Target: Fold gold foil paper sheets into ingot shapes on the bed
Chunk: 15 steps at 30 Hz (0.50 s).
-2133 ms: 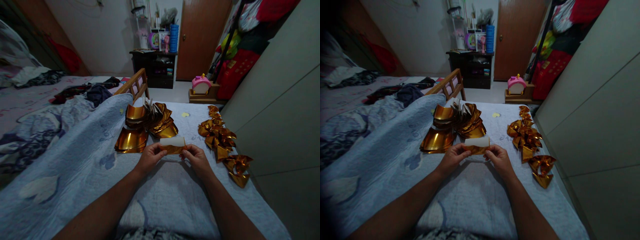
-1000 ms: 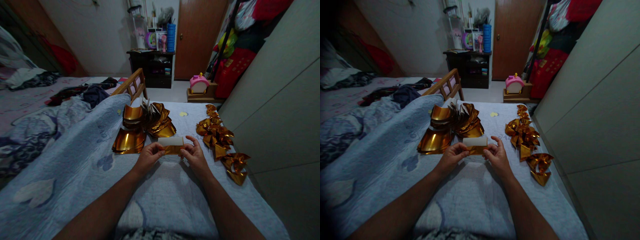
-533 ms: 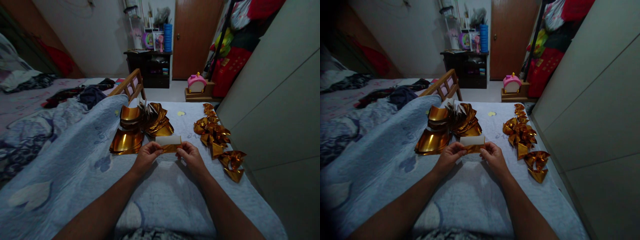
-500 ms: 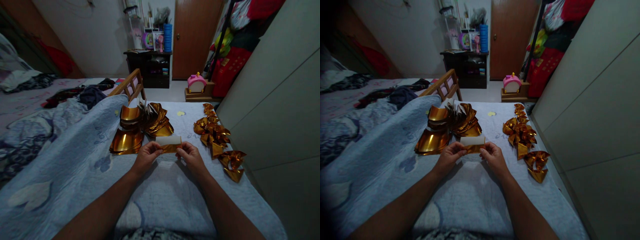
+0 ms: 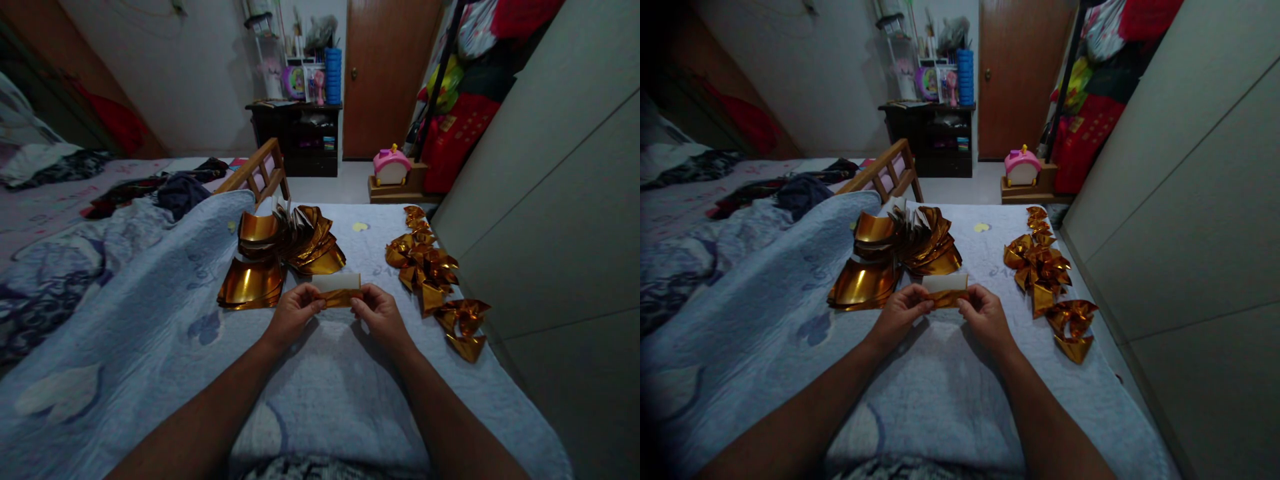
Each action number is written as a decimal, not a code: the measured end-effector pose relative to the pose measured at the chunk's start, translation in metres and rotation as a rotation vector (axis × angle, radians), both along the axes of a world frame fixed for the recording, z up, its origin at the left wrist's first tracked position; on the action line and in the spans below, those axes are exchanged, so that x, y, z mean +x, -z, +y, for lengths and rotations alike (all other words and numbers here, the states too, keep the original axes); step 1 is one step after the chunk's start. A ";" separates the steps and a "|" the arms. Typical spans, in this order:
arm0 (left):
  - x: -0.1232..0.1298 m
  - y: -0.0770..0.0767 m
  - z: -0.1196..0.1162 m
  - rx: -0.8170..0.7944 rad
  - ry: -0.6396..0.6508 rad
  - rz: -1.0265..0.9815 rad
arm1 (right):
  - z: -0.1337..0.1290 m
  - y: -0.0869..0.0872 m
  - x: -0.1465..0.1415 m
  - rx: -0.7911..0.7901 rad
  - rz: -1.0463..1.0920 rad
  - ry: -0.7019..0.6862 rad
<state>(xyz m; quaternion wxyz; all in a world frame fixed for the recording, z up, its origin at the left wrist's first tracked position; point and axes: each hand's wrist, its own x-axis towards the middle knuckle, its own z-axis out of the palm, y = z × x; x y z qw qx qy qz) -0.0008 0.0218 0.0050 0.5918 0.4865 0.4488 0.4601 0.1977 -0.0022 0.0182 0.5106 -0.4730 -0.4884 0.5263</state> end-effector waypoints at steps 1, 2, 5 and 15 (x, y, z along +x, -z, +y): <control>0.000 0.000 0.000 -0.001 -0.001 0.001 | 0.000 0.000 0.000 0.004 0.001 0.002; 0.000 0.000 0.000 -0.001 -0.003 0.002 | 0.000 -0.001 0.000 0.009 0.003 0.003; 0.000 0.000 0.000 0.007 -0.011 0.010 | -0.001 -0.001 -0.001 0.015 0.006 -0.005; 0.003 -0.006 -0.004 0.039 0.009 0.056 | 0.001 0.004 0.000 -0.007 -0.030 0.043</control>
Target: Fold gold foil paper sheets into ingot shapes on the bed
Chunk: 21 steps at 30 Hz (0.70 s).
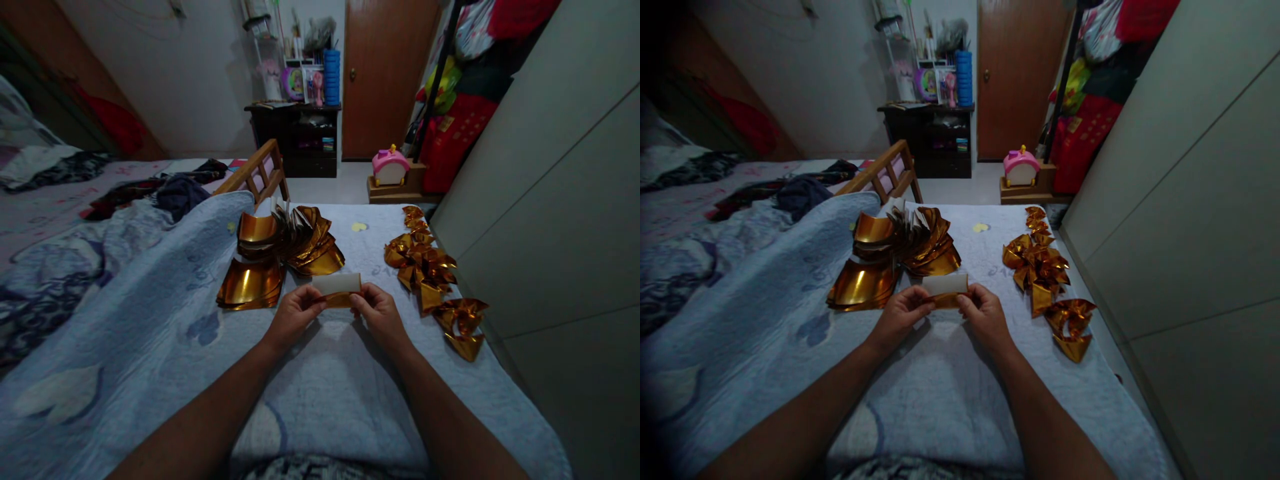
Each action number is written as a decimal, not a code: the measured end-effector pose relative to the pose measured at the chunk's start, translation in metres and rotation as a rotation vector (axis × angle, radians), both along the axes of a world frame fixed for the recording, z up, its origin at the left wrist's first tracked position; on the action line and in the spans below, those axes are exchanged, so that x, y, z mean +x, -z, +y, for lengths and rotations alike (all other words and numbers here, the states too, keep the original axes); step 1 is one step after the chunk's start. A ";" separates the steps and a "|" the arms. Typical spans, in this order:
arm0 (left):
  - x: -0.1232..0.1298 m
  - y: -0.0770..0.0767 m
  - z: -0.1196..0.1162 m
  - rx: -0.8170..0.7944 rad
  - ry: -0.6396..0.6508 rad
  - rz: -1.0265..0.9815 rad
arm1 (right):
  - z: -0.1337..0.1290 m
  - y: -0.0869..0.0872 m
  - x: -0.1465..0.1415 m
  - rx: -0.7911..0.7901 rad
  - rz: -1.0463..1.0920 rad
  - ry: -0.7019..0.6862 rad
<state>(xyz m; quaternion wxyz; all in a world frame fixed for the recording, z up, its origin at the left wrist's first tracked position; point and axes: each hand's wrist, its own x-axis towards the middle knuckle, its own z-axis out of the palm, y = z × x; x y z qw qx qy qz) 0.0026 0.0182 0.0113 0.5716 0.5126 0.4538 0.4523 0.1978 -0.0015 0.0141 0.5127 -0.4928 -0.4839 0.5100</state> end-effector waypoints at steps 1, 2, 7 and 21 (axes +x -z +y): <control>0.000 -0.001 0.000 -0.006 -0.003 0.003 | 0.000 0.001 0.000 0.006 -0.001 0.003; 0.000 -0.001 -0.001 -0.012 -0.007 0.005 | 0.000 0.001 0.000 0.012 -0.002 0.002; 0.001 0.001 0.000 -0.008 -0.020 -0.007 | 0.001 0.002 0.000 0.022 -0.022 -0.001; 0.001 0.003 0.000 -0.054 -0.025 -0.064 | 0.002 0.001 -0.001 -0.016 0.068 -0.034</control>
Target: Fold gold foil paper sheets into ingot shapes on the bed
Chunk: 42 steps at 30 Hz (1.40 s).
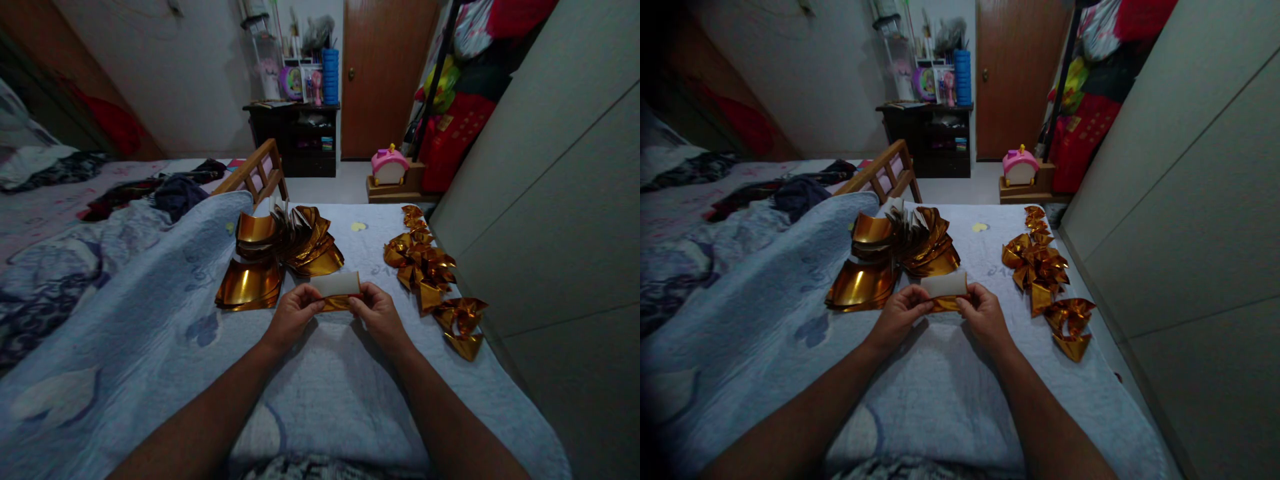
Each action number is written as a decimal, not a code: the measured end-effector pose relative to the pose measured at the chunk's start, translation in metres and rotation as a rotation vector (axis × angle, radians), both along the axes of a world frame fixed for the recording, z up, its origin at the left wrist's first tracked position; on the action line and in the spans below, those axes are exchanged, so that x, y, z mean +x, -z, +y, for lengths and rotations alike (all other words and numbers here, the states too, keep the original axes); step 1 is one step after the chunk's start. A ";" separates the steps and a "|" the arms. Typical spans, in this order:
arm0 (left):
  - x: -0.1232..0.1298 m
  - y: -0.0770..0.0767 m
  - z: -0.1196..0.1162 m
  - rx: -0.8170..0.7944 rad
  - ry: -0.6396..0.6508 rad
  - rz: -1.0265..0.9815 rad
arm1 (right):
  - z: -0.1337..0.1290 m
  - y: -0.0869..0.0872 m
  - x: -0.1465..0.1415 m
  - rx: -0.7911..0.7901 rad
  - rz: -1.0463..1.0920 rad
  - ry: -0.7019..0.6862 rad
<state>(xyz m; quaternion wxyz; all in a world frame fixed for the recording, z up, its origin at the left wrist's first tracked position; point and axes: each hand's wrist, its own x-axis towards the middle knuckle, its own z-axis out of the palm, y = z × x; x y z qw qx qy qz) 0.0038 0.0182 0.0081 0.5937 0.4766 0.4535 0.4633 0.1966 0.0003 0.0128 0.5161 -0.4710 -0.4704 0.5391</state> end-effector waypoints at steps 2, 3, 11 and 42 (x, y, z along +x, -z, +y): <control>0.000 -0.001 0.000 0.002 -0.003 0.012 | -0.001 -0.001 0.000 -0.003 -0.003 -0.003; 0.000 -0.001 0.000 0.005 -0.006 0.017 | -0.001 -0.001 0.001 0.000 -0.004 -0.002; 0.000 0.000 0.001 0.015 -0.006 0.014 | -0.003 0.000 0.003 0.029 0.005 0.001; -0.001 0.000 0.001 0.011 0.017 -0.002 | -0.003 -0.003 0.004 0.003 -0.072 -0.038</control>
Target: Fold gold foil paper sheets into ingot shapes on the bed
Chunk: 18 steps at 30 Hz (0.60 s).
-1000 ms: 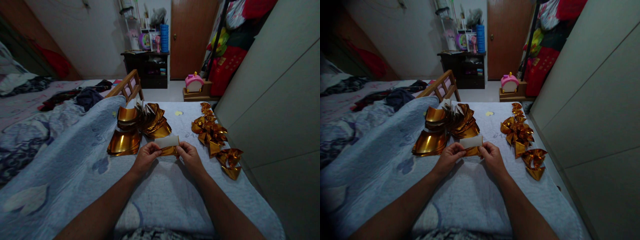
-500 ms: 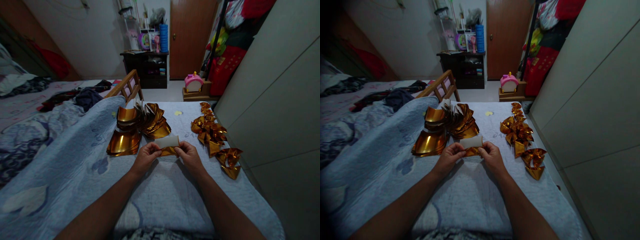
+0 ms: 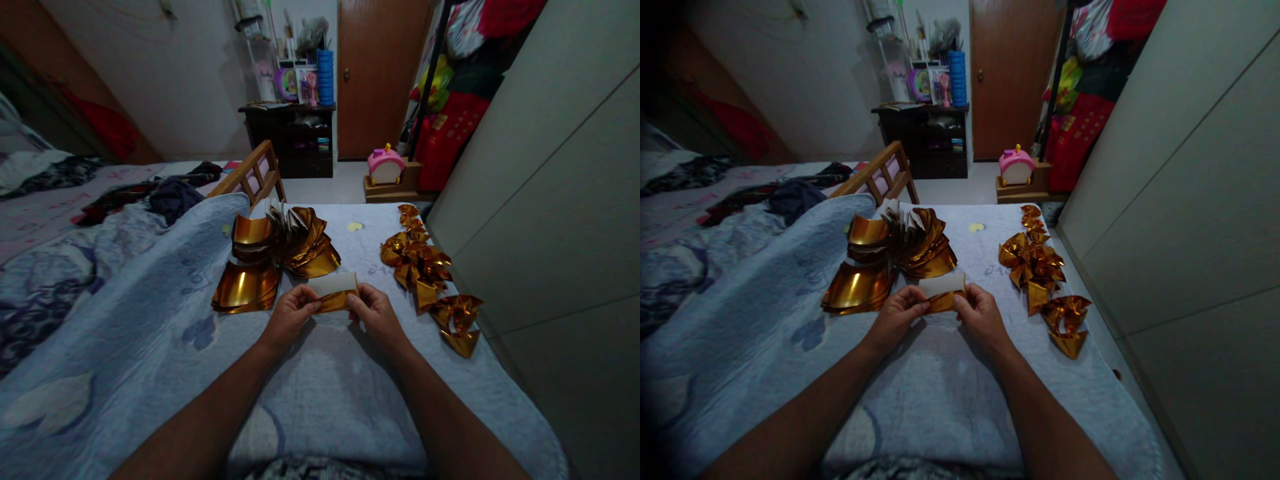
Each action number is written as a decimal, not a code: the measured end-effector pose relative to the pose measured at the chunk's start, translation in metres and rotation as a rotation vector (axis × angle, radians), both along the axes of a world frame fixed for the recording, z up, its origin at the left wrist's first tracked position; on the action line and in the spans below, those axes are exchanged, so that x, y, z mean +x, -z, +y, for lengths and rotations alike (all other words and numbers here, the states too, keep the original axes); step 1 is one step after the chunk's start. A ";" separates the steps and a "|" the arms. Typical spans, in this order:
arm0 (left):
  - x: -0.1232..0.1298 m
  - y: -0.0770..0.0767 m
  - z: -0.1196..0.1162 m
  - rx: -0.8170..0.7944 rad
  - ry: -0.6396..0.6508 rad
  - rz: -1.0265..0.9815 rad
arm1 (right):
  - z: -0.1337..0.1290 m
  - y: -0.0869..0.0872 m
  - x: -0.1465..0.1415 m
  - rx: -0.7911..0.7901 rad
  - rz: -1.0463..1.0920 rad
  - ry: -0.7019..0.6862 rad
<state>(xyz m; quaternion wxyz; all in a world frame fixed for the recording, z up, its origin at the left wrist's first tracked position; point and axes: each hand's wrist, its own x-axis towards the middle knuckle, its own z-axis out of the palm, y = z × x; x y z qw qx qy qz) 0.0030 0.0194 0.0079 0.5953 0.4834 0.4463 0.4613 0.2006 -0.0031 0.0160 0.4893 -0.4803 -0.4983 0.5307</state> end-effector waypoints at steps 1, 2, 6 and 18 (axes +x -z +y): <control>0.000 0.000 0.000 -0.002 0.003 -0.006 | 0.000 0.000 0.000 -0.003 -0.005 -0.003; 0.000 0.000 0.000 -0.007 0.006 -0.014 | -0.001 0.000 0.000 -0.005 -0.007 -0.005; 0.000 0.001 -0.001 -0.028 0.015 -0.035 | -0.001 0.001 -0.001 0.000 -0.011 0.002; 0.000 0.005 0.000 -0.033 0.021 -0.036 | 0.000 0.005 0.000 0.049 -0.047 0.007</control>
